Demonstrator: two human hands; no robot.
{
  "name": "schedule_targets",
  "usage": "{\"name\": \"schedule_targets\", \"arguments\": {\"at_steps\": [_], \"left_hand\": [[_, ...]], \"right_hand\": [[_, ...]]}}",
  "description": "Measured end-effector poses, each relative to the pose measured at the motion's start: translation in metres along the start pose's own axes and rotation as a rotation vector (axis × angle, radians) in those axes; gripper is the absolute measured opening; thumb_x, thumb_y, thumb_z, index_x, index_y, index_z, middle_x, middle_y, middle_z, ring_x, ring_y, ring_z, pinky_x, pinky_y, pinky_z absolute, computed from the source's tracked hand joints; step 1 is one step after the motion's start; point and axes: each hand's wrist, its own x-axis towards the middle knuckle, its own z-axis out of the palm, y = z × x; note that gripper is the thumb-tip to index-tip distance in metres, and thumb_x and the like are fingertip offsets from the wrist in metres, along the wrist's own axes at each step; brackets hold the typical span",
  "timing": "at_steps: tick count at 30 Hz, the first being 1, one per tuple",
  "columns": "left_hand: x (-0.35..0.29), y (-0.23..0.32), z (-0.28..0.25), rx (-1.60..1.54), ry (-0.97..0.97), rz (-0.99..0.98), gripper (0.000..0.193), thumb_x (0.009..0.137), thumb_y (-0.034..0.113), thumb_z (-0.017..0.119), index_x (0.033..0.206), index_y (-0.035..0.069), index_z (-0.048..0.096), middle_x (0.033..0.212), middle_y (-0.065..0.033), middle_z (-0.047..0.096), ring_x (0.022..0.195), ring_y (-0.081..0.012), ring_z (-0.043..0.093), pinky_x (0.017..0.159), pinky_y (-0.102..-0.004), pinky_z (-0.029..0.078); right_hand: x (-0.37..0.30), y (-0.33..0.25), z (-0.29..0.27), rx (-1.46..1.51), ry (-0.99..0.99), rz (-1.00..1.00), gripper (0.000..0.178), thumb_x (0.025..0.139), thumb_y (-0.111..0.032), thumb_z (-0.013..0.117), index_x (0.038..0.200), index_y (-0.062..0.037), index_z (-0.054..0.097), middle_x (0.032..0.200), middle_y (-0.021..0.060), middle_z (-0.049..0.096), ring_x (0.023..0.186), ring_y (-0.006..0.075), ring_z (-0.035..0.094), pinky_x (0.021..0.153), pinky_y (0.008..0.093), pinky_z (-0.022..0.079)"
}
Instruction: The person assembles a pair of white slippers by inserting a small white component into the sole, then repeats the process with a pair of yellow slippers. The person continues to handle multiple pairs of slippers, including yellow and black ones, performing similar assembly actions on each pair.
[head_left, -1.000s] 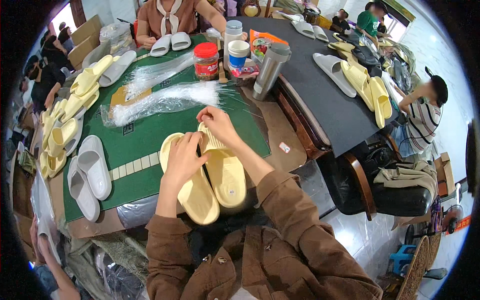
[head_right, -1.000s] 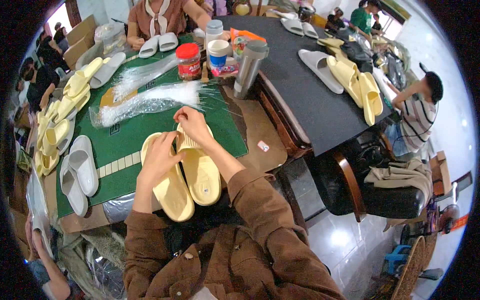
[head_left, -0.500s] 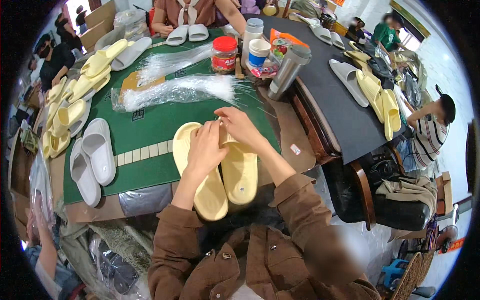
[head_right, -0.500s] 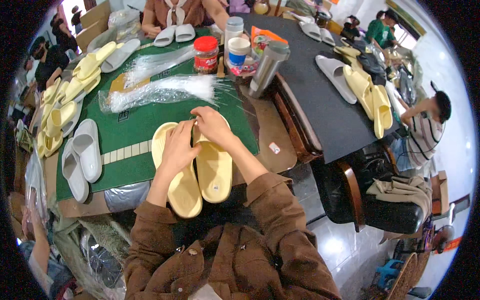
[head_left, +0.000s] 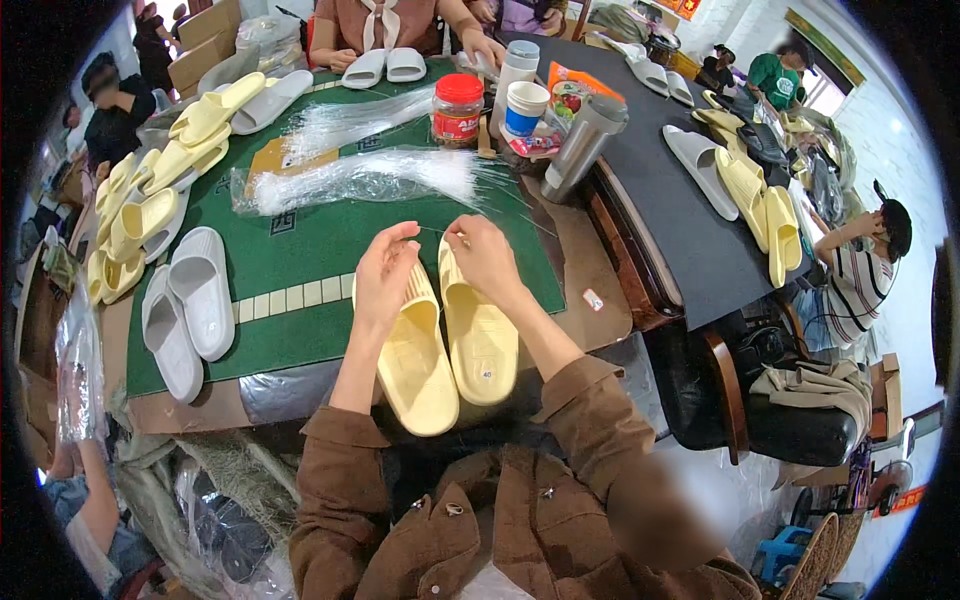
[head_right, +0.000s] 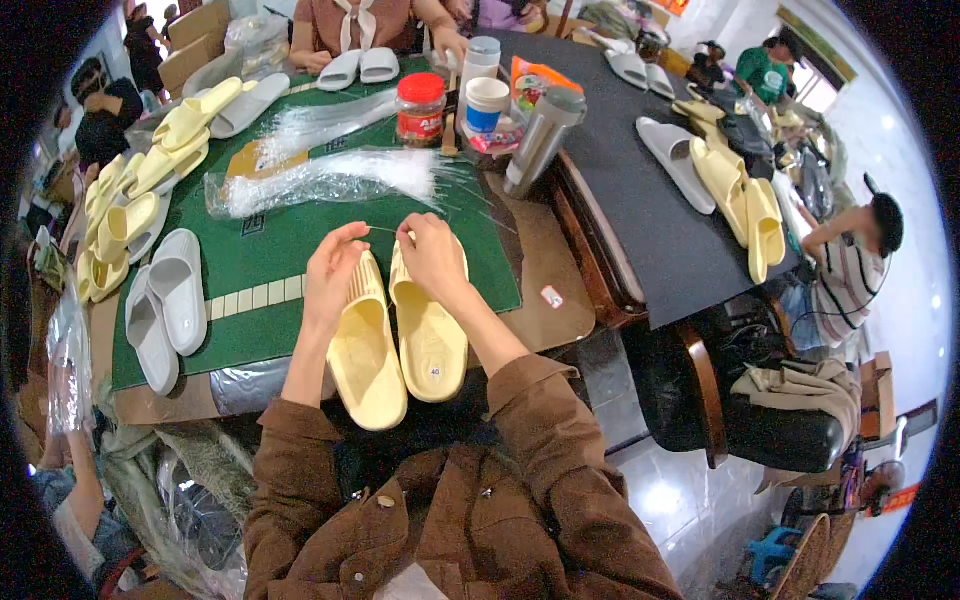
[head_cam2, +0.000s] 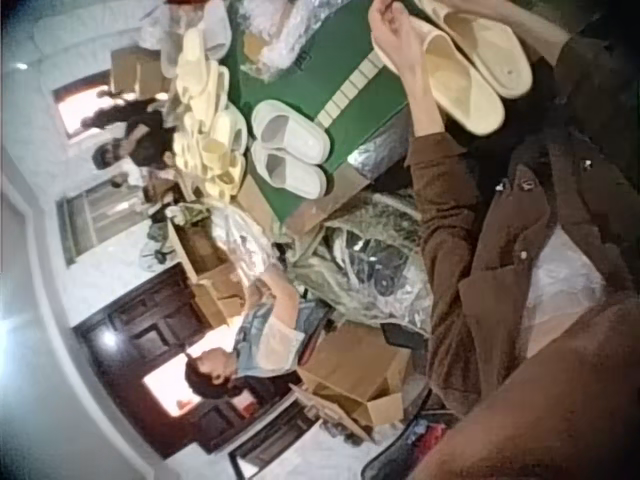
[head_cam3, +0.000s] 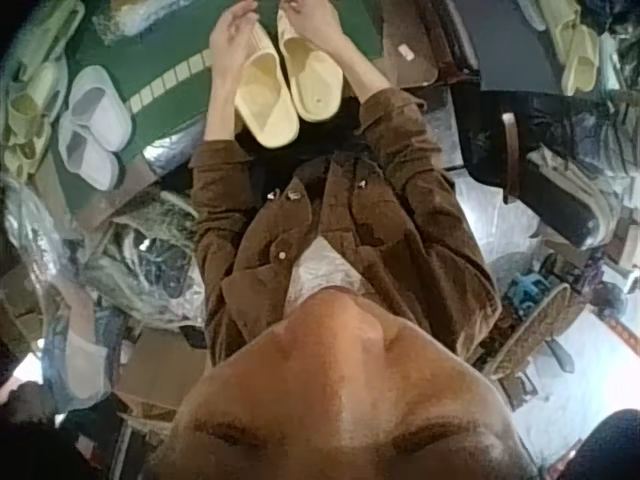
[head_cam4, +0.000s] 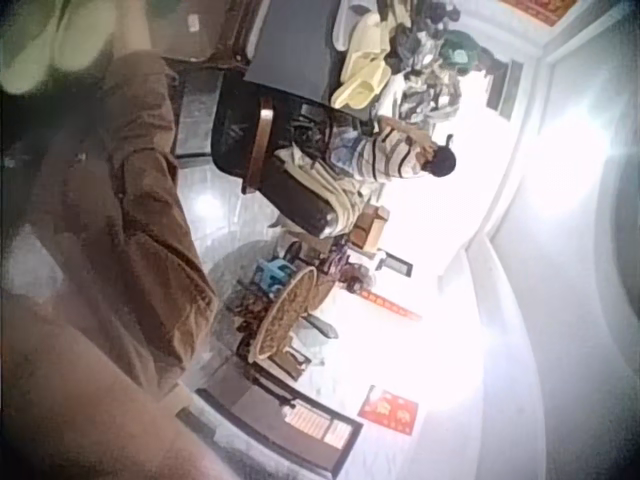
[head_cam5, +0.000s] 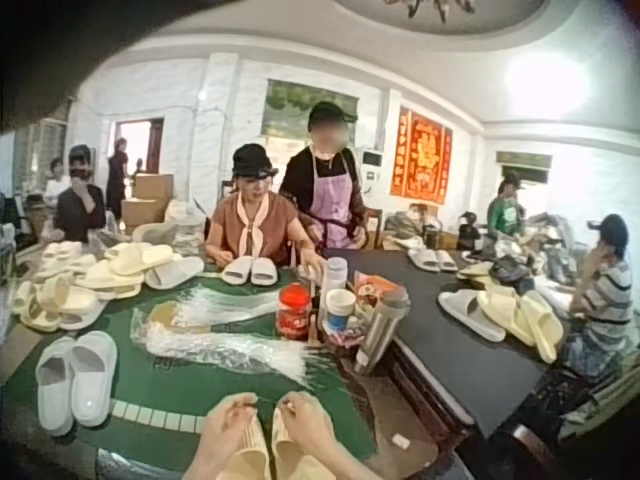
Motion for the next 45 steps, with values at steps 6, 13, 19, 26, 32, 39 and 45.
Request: {"name": "schedule_targets", "arguments": {"at_steps": [6, 13, 19, 26, 32, 39, 45], "left_hand": [[-0.001, 0.0, 0.007, -0.028, 0.024, 0.028, 0.027, 0.093, 0.009, 0.056, 0.118, -0.002, 0.057, 0.112, -0.0074, 0.062, 0.097, -0.0122, 0.059, 0.087, -0.0258, 0.046], [0.008, -0.007, -0.005, -0.04, 0.004, -0.081, 0.03, 0.095, 0.013, 0.054, 0.121, -0.002, 0.056, 0.116, -0.0087, 0.061, 0.104, -0.0164, 0.059, 0.092, -0.0291, 0.046], [0.029, -0.008, -0.007, 0.267, -0.057, -0.122, 0.036, 0.093, 0.013, 0.055, 0.127, 0.0, 0.053, 0.122, -0.0117, 0.058, 0.108, -0.0194, 0.057, 0.093, -0.0309, 0.045], [0.019, -0.009, -0.016, 0.406, 0.055, 0.104, 0.033, 0.089, 0.009, 0.057, 0.122, 0.002, 0.057, 0.124, -0.0142, 0.055, 0.112, -0.0245, 0.055, 0.093, -0.0346, 0.045], [-0.034, 0.036, -0.012, 0.418, 0.12, 0.237, 0.027, 0.087, 0.005, 0.056, 0.113, 0.002, 0.06, 0.12, -0.015, 0.055, 0.112, -0.0289, 0.054, 0.095, -0.037, 0.042], [-0.12, 0.043, 0.002, 0.654, 0.032, 0.239, 0.02, 0.084, 0.001, 0.054, 0.104, 0.001, 0.06, 0.113, -0.0155, 0.052, 0.109, -0.0322, 0.051, 0.096, -0.0405, 0.04], [-0.123, 0.012, 0.005, 0.844, -0.048, 0.27, 0.059, 0.086, 0.012, 0.058, 0.137, -0.004, 0.034, 0.128, -0.0277, 0.039, 0.12, -0.0439, 0.038, 0.101, -0.0503, 0.031]], "right_hand": [[0.001, -0.007, 0.0, 0.104, -0.118, 0.126, 0.009, 0.087, -0.012, 0.056, 0.089, -0.0032, 0.056, 0.079, 0.017, 0.065, 0.074, 0.0385, 0.062, 0.066, 0.0458, 0.049], [0.004, -0.01, -0.004, 0.313, -0.082, 0.169, 0.012, 0.091, -0.012, 0.051, 0.09, -0.0003, 0.055, 0.08, 0.0184, 0.067, 0.077, 0.0355, 0.066, 0.07, 0.0414, 0.051], [0.004, -0.006, 0.0, 0.402, -0.1, 0.227, 0.013, 0.092, -0.01, 0.051, 0.093, 0.0019, 0.055, 0.081, 0.0171, 0.068, 0.08, 0.031, 0.068, 0.072, 0.0377, 0.052], [0.003, -0.002, 0.003, 0.321, -0.111, 0.228, 0.012, 0.089, -0.011, 0.055, 0.091, 0.0001, 0.059, 0.086, 0.0175, 0.067, 0.081, 0.0333, 0.066, 0.071, 0.0397, 0.051], [0.001, -0.013, -0.005, 0.14, -0.192, 0.191, 0.015, 0.087, -0.007, 0.048, 0.094, 0.0001, 0.06, 0.087, 0.0174, 0.066, 0.082, 0.0314, 0.065, 0.074, 0.0377, 0.049], [0.001, -0.005, -0.001, 0.256, -0.147, 0.206, 0.018, 0.088, -0.006, 0.045, 0.093, -0.0003, 0.061, 0.086, 0.0175, 0.066, 0.082, 0.0313, 0.065, 0.074, 0.0383, 0.049], [0.002, -0.005, -0.006, 0.395, -0.068, 0.207, 0.019, 0.089, -0.005, 0.044, 0.091, 0.0007, 0.061, 0.081, 0.0167, 0.066, 0.077, 0.0304, 0.066, 0.07, 0.0371, 0.05]]}}
